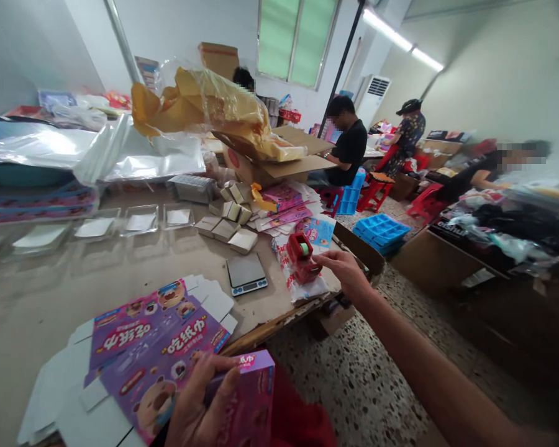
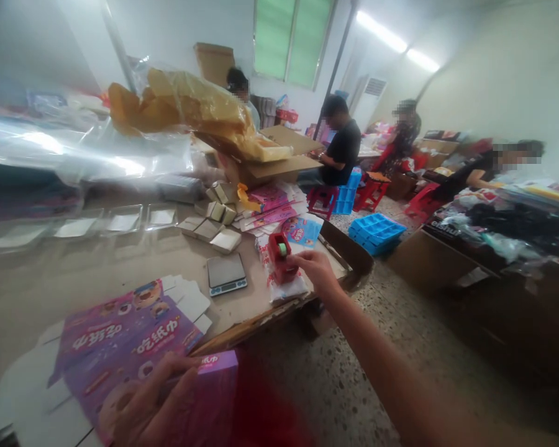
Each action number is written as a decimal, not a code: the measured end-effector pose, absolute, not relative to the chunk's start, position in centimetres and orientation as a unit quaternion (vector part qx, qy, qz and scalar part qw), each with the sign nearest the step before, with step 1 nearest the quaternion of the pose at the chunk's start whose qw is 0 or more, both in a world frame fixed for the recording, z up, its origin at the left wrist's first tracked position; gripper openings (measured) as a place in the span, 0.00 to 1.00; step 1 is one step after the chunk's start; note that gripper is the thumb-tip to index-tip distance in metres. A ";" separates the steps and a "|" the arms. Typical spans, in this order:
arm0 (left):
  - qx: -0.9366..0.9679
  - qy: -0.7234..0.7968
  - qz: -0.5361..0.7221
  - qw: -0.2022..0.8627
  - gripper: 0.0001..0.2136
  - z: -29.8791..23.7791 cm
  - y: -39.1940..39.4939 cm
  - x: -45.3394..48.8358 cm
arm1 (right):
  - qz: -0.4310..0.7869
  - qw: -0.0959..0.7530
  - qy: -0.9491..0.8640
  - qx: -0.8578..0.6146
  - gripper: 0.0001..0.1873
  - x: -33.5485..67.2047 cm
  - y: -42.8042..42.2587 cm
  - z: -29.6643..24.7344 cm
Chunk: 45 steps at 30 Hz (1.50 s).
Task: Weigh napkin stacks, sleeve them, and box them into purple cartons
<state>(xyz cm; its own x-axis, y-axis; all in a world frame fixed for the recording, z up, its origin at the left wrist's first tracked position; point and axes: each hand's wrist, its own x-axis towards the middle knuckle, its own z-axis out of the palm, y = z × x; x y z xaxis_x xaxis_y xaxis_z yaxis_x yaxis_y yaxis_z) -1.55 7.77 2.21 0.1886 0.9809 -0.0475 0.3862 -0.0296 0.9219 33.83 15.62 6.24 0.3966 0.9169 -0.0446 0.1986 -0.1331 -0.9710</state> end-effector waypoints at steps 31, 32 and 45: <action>0.724 0.346 0.211 0.557 0.22 0.2 10.8 3.5 | 0.506 0.000 -0.760 -0.408 0.05 24.5 12.4 7.9; 0.728 0.334 0.209 0.561 0.19 0.4 10.7 3.5 | 0.514 -0.009 -0.759 -0.401 0.06 24.3 12.8 7.6; 0.765 0.290 0.310 0.485 0.23 11.5 7.7 -7.0 | 0.534 0.233 -0.638 -0.503 0.24 21.6 10.4 3.5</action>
